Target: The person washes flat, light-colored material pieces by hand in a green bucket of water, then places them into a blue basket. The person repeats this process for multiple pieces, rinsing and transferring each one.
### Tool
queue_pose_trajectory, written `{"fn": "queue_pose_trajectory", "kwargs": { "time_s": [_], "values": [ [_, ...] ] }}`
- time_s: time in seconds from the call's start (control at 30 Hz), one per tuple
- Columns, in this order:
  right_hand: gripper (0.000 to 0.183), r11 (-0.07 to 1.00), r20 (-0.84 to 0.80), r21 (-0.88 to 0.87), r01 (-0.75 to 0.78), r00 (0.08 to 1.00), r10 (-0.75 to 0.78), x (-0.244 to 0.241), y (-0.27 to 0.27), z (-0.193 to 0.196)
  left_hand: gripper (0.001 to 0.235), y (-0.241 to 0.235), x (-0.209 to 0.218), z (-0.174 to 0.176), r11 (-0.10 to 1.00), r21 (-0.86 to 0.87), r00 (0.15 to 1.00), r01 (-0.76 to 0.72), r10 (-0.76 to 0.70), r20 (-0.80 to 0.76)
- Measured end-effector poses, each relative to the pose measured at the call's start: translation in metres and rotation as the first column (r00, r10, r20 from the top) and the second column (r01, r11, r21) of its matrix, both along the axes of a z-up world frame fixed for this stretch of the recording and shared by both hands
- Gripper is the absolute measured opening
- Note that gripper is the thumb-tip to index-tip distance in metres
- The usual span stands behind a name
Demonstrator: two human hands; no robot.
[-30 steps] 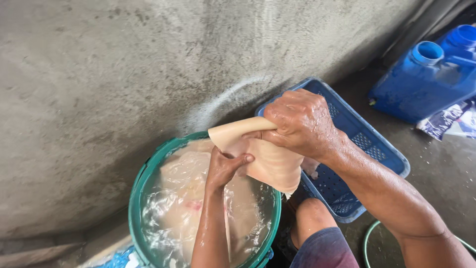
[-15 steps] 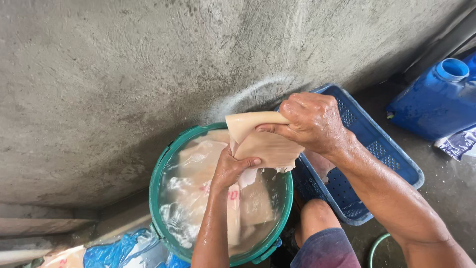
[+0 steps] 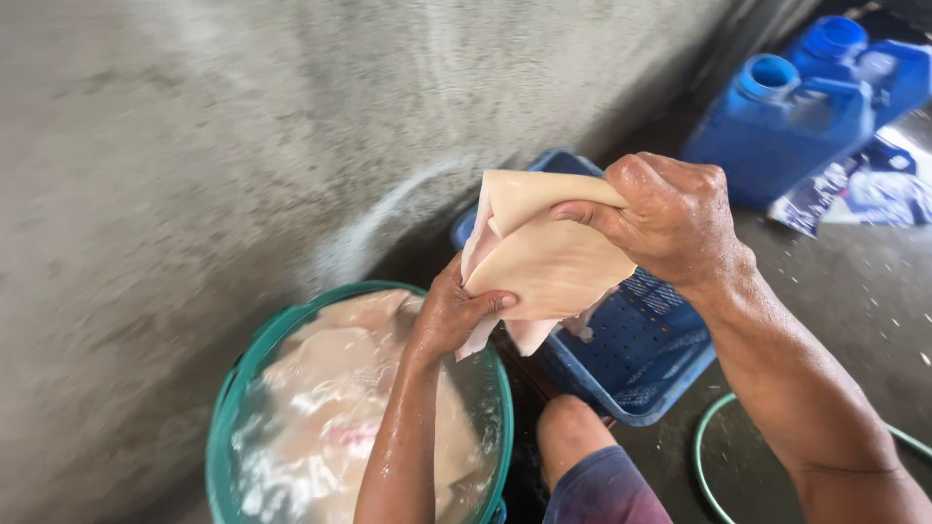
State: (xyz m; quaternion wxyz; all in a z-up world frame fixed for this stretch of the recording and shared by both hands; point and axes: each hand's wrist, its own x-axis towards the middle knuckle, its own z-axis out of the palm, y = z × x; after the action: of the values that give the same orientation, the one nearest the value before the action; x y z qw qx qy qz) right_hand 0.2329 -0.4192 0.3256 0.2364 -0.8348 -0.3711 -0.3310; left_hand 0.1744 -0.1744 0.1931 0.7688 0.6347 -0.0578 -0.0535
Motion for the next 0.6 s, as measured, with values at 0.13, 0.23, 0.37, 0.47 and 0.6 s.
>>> {"fn": "queue_pose_trajectory", "kwargs": {
  "time_s": [0.13,0.23,0.37,0.47,0.6],
  "values": [
    [0.054,0.982,-0.002,0.001,0.187,0.982,-0.187,0.019,-0.048,-0.026,0.072,-0.039,0.035,-0.007,0.992,0.080,0.994,0.099,-0.095,-0.045],
    [0.052,0.966,0.025,-0.050,0.255,0.967,-0.254,0.034,-0.080,-0.053,0.079,-0.064,0.057,-0.022,0.971,0.010,0.971,0.238,-0.238,-0.026],
    [0.052,0.926,-0.130,-0.018,0.378,0.917,-0.377,0.053,-0.114,-0.106,0.089,-0.094,0.083,-0.058,0.940,0.042,0.933,0.337,-0.328,-0.148],
    [0.052,0.898,-0.211,0.000,0.439,0.878,-0.429,0.067,-0.138,-0.163,0.095,-0.106,0.102,-0.102,0.909,0.110,0.912,0.402,-0.388,-0.129],
    [0.053,0.846,-0.316,-0.085,0.526,0.791,-0.523,0.087,-0.159,-0.257,0.113,-0.128,0.132,-0.181,0.738,0.550,0.917,0.391,-0.367,-0.159]
  ]
}}
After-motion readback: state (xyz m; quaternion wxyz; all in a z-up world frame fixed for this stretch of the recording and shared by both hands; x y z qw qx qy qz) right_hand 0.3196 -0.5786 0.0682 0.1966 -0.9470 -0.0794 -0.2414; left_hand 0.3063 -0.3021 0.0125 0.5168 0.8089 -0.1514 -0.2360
